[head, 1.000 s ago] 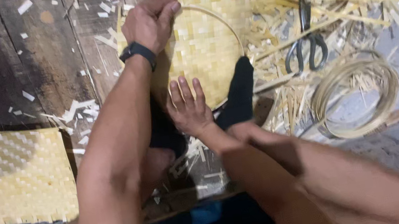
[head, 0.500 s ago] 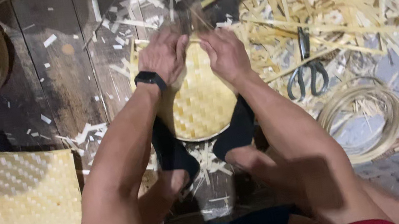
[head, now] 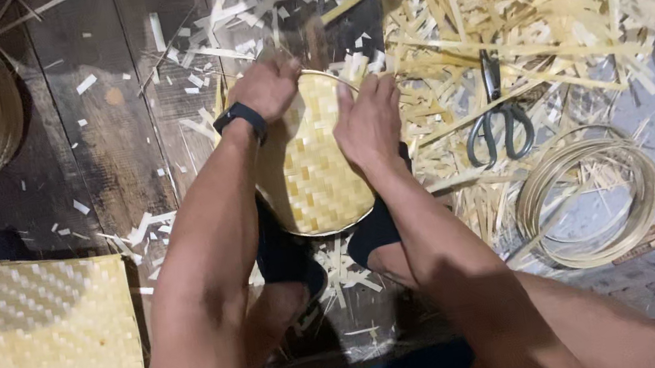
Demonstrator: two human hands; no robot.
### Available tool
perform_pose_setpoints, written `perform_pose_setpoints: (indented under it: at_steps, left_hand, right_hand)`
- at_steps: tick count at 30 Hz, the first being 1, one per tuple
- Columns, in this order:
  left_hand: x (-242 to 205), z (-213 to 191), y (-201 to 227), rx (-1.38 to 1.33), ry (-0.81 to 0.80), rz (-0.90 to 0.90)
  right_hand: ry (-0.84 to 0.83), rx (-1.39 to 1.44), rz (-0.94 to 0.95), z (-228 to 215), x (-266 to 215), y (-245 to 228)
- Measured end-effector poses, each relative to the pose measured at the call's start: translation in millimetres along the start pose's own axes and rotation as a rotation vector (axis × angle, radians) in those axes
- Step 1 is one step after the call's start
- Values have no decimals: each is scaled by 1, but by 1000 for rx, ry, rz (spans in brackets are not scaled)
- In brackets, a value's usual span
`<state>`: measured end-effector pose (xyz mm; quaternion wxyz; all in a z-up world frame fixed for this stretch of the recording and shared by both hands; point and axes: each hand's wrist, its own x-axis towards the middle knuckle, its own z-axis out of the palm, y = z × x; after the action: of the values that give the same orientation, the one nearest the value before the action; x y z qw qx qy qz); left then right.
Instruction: The person places a circular bamboo frame onto a woven bamboo mat, uses a wooden block and a hammer to press the frame into the mat, and trims the excess bamboo with shears.
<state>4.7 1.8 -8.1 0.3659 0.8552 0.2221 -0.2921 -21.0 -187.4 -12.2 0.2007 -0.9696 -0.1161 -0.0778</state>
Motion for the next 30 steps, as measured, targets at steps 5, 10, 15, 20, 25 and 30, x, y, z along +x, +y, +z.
perform_pose_setpoints:
  at_steps: [5,10,15,20,25,30]
  left_hand:
    - [13,2,-6,19,-27,-15]
    - [16,10,-19,-8,11,7]
    - [14,24,-35,-110,276,220]
    - [-44,42,-55,-147,822,252]
    - [-56,40,-72,-201,346,-214]
    - [-27,43,-90,-164,421,-175]
  right_hand:
    - [-533,41,440,15,25,0]
    - [-509,106,438,2,29,-2]
    - [-186,301,-63,6,45,-28]
    - [-798,104,-98,37,70,-58]
    - [-983,14,30,31,73,-69]
    - [-835,-13,-37,32,79,-73]
